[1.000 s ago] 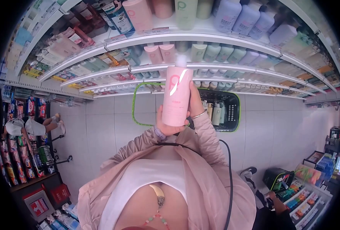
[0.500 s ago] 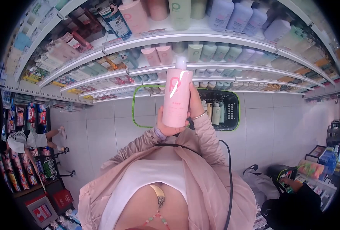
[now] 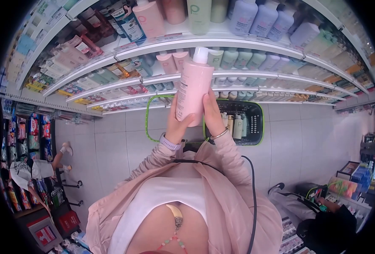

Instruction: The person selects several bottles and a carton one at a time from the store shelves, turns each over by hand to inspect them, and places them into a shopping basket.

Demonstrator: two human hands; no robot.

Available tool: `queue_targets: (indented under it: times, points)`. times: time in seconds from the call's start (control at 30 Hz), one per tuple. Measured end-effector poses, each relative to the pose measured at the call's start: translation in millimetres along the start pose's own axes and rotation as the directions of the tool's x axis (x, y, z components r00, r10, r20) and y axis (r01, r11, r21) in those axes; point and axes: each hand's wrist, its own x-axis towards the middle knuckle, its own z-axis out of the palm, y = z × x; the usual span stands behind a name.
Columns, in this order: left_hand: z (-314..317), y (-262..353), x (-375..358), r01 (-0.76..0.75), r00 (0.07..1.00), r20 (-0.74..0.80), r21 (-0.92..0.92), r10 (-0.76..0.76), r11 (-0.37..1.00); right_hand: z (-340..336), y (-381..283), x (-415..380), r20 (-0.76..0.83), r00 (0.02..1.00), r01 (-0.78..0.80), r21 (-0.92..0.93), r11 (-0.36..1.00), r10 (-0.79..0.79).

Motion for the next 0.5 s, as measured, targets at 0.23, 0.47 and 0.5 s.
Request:
queue_targets:
  times: [0.23,0.47,0.5]
  points:
    - [3.6,26.7,-1.3,-0.303,0.935,0.042,0.606,0.351,0.735,18.6,-18.1,6.4,-0.016,0.985,-0.144,0.480,0.865,0.172]
    - [16.0,35.9,-10.4,-0.394,0.897,0.127,0.663,0.424,0.636,7.1,-24.2,17.1,0.165,0.961,-0.272,0.703,0.657,0.221]
    - [15.4,31.9,-11.6,-0.387,0.908,0.148,0.656,0.393,0.648,5.7,-22.1,17.0,0.168,0.961,-0.272,0.703,0.657,0.219]
